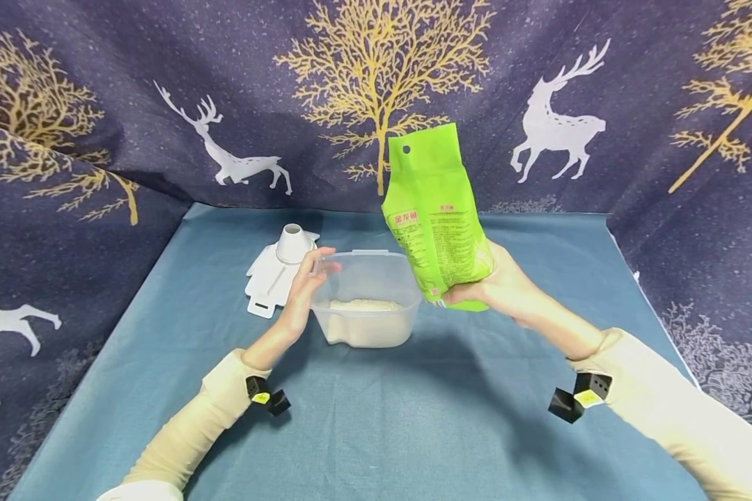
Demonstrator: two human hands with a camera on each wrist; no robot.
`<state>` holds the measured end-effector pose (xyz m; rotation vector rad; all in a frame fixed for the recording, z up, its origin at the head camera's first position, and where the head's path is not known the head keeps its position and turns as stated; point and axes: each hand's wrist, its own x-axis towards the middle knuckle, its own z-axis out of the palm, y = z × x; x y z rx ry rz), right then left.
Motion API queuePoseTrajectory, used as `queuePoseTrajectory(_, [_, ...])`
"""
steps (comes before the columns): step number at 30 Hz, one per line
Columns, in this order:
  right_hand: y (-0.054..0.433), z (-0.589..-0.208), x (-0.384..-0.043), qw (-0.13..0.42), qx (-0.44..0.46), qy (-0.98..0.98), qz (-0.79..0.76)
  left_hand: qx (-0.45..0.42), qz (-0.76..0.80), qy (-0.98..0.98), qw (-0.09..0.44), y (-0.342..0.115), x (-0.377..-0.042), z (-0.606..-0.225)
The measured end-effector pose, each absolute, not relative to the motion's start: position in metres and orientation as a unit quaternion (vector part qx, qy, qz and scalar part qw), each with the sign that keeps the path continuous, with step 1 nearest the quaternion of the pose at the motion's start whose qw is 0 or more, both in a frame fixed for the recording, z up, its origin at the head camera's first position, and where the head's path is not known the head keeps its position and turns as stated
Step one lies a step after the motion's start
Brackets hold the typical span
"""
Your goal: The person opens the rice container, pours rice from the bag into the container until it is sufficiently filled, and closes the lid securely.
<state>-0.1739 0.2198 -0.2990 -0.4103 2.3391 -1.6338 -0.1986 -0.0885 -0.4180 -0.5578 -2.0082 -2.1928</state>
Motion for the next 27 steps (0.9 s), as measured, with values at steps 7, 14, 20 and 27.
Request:
queuePoseTrajectory(7, [0.220,-0.294,-0.176,0.124,-0.114,0.791,-0.588,-0.188,-0.723,-0.663,0.053,-0.088,-0.199,-0.417])
queuePoseTrajectory(14, [0.214,-0.291,-0.182,0.109,-0.134,0.808,-0.563,-0.190,-0.723,-0.661,0.057,-0.090,-0.200,-0.419])
queuePoseTrajectory(20, [0.205,-0.291,-0.191,0.102,-0.169,0.816,-0.543,-0.185,-0.721,-0.665,0.057,-0.092,-0.199,-0.419])
queuePoseTrajectory(27, [0.203,-0.290,-0.195,0.108,-0.149,0.811,-0.556,-0.186,-0.721,-0.666,0.048,-0.091,-0.199,-0.417])
